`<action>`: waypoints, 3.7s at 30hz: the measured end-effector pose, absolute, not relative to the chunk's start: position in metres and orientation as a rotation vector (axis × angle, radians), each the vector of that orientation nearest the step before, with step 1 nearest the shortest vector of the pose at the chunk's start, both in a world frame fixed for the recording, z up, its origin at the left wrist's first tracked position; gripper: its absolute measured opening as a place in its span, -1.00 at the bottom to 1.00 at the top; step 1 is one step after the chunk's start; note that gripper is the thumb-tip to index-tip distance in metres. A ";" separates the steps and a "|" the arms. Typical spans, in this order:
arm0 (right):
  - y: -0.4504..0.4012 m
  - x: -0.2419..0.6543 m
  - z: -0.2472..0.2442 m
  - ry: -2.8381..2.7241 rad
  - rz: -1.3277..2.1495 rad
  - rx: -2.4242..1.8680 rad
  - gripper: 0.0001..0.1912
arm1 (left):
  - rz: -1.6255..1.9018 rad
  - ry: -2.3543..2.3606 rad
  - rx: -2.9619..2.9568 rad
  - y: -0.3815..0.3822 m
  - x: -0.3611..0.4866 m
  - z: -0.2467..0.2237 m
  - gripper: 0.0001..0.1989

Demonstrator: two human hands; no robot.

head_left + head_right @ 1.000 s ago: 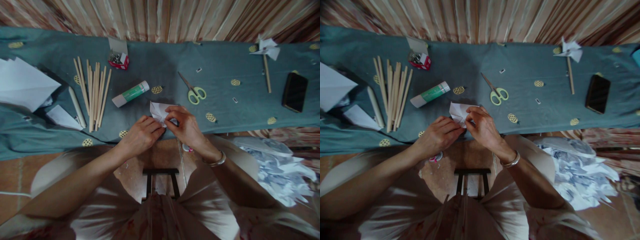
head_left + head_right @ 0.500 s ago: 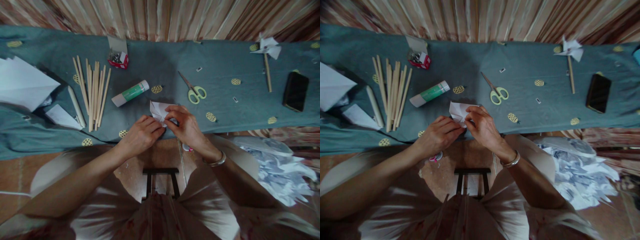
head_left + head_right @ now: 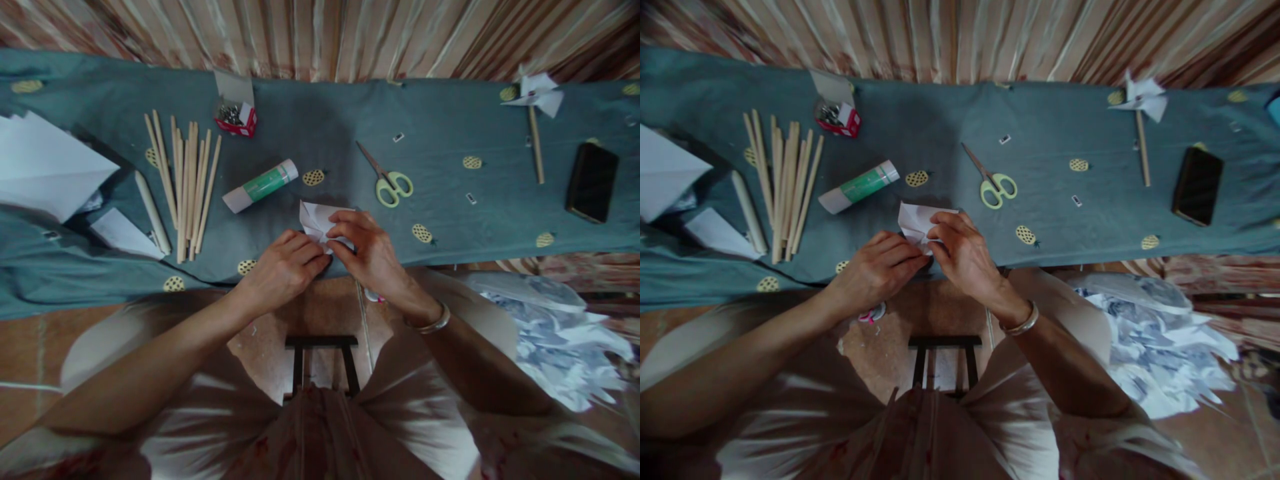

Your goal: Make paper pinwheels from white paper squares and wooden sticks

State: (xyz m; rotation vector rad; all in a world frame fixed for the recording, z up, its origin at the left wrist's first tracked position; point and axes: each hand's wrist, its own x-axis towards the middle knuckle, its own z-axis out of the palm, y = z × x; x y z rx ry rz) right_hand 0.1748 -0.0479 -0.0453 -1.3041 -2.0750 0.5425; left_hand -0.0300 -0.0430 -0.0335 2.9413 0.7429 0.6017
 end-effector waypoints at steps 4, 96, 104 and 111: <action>-0.050 0.175 -0.046 -2.100 0.476 -1.276 -0.86 | 0.608 0.741 2.950 -0.043 -0.030 -0.034 -0.81; -0.057 0.207 -0.033 -2.221 0.532 -1.290 -0.66 | 0.610 0.821 2.991 -0.034 -0.031 -0.034 -0.78; -0.058 0.211 -0.024 -2.085 0.785 -1.214 -0.91 | 0.486 0.791 2.964 -0.035 -0.037 -0.033 -0.79; -0.056 0.206 -0.025 -2.056 0.785 -1.220 -0.88 | 0.544 0.744 3.002 -0.037 -0.035 -0.033 -0.81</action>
